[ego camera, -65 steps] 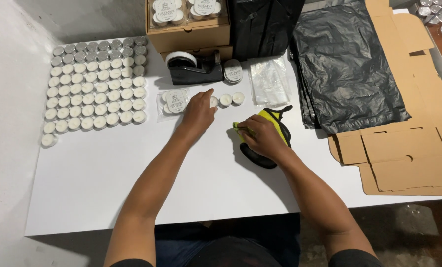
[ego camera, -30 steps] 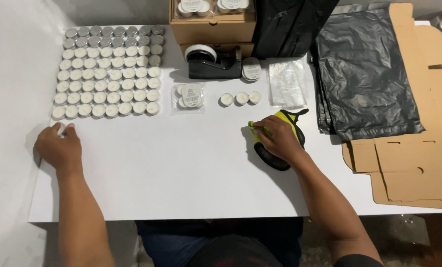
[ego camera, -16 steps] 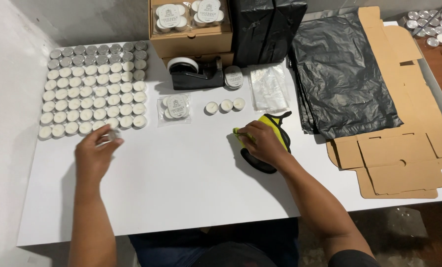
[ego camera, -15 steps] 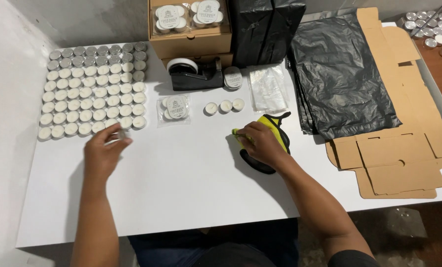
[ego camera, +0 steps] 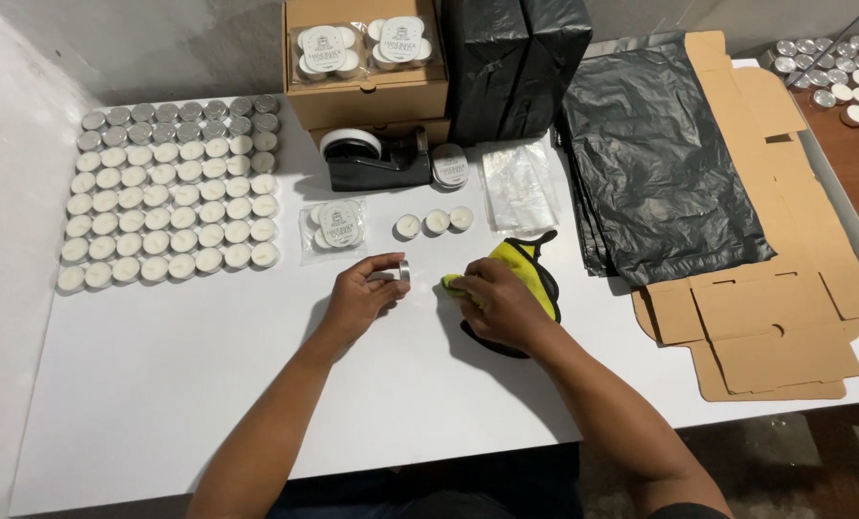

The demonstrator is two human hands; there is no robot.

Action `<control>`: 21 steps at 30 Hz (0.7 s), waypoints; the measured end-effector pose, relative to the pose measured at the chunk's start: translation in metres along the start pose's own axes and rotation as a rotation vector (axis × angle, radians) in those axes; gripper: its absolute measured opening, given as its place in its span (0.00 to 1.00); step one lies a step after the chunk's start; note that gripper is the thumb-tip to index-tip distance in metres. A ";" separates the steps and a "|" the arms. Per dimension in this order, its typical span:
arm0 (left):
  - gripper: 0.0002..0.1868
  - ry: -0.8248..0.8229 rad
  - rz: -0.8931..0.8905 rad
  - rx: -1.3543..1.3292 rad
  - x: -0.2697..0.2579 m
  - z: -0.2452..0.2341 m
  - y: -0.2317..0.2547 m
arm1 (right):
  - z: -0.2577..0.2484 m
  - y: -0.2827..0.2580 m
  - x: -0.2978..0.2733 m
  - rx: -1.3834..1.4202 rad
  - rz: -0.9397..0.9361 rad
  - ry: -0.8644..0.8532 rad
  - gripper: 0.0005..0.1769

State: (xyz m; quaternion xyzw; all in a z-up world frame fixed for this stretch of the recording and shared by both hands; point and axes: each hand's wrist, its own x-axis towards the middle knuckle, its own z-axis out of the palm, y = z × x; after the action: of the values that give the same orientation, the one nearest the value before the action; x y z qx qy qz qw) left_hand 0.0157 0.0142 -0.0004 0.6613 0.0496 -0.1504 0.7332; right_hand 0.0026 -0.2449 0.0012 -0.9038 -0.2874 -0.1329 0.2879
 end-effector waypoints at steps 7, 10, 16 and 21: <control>0.27 -0.087 0.067 -0.077 -0.010 0.004 -0.010 | -0.010 -0.001 0.010 0.186 0.170 -0.018 0.11; 0.28 -0.087 0.059 -0.092 -0.010 0.007 -0.015 | -0.013 -0.008 0.016 0.311 0.171 0.054 0.13; 0.27 -0.132 0.034 -0.049 -0.005 0.018 -0.011 | -0.001 -0.011 0.020 0.417 0.143 0.059 0.15; 0.25 -0.161 0.103 -0.027 0.012 0.020 -0.024 | 0.002 -0.006 0.012 0.452 0.089 0.065 0.15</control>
State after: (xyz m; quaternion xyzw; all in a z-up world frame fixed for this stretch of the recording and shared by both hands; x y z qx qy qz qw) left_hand 0.0172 -0.0096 -0.0244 0.6389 -0.0414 -0.1645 0.7504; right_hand 0.0081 -0.2342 0.0070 -0.8234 -0.2601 -0.0812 0.4978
